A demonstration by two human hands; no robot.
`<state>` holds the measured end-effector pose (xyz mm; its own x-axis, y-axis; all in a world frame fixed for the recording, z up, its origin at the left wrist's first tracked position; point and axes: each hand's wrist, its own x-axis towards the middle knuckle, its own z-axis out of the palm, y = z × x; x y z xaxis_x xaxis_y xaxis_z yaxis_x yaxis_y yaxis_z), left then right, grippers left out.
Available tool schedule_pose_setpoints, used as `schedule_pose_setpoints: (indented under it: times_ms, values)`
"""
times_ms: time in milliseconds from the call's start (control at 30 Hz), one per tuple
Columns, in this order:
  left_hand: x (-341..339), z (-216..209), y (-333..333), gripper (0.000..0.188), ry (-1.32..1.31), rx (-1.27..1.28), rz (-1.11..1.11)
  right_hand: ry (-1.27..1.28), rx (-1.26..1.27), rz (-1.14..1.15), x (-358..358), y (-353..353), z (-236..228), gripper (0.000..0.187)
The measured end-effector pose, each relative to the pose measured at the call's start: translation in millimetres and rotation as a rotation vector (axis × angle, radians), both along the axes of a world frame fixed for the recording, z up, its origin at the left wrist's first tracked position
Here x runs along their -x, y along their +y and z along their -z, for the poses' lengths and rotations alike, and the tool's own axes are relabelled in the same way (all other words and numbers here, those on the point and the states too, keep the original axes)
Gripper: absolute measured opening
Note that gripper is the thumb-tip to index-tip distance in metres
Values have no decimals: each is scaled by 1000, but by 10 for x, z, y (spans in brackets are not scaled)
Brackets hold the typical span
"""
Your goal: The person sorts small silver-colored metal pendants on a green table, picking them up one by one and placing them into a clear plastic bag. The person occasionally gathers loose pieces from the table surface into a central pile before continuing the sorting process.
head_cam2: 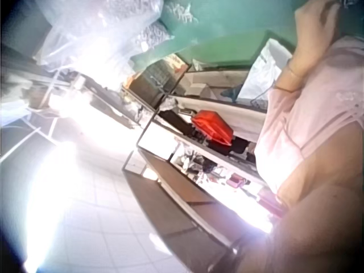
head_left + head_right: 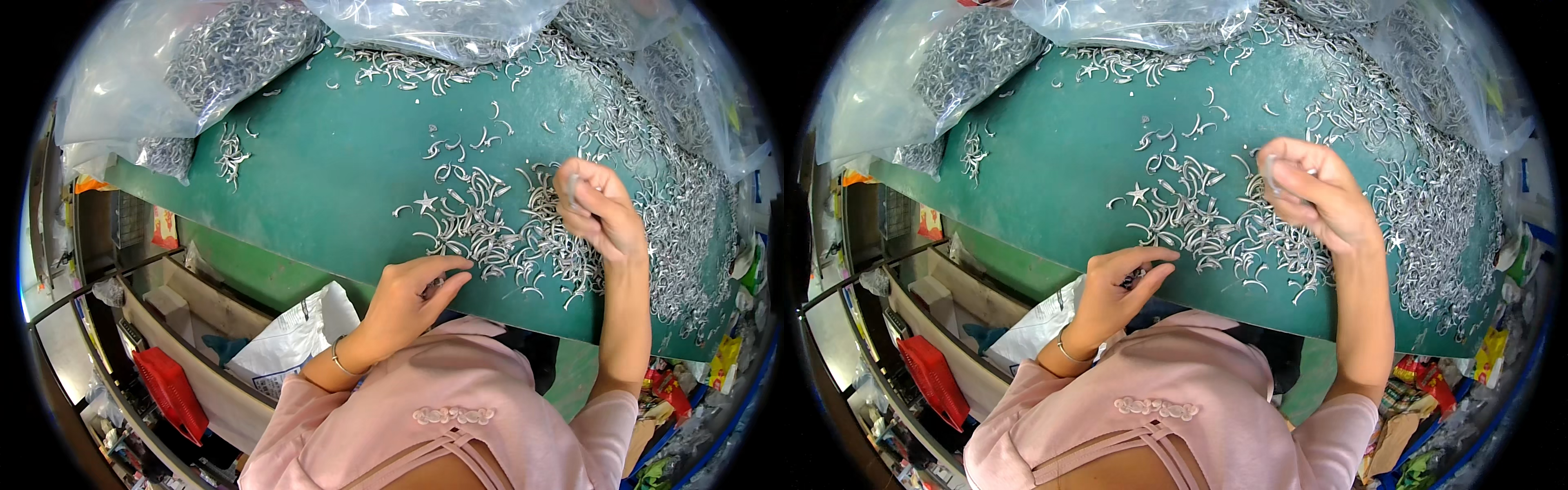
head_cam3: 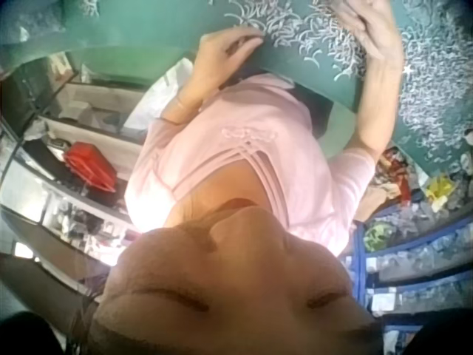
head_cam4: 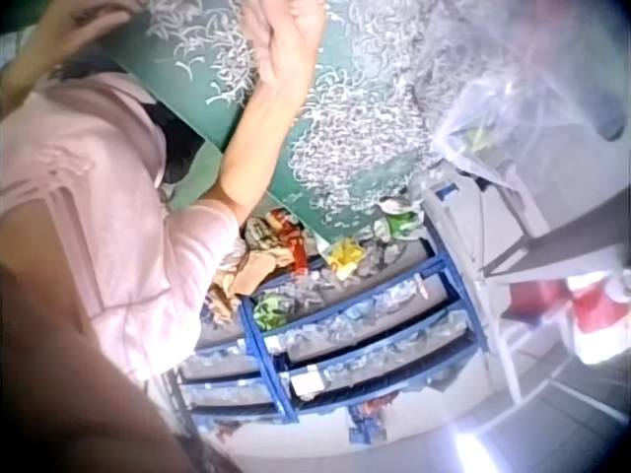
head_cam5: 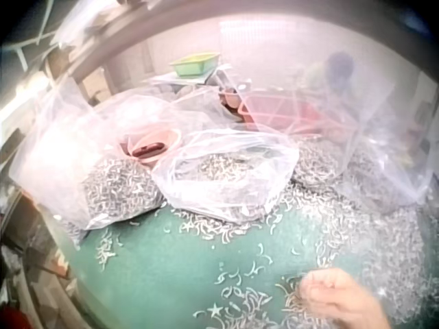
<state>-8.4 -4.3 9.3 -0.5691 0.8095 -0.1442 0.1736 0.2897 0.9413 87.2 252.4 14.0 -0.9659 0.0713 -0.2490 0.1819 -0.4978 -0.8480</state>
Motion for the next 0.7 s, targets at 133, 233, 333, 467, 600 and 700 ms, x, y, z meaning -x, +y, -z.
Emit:
schedule_pose_setpoints:
  times_ms: [133,233,333,467,600,700]
  values:
    - [-1,29,15,14,-37,-17,-11,185,561,119,-134,-138,208,49]
    - [0,9,50,13,-51,-33,-11,203,832,253,-84,-250,204,62]
    - [9,1,38,13,-34,-26,-2,321,931,244,-31,-280,213,56]
    - [17,24,5,13,-21,-31,-17,-257,-104,365,-86,-109,109,28]
    - [5,72,26,13,-3,-44,-17,-348,-1415,218,174,-443,-15,20]
    - [5,-21,65,14,-16,-24,-1,-275,-1692,253,266,-446,226,20]
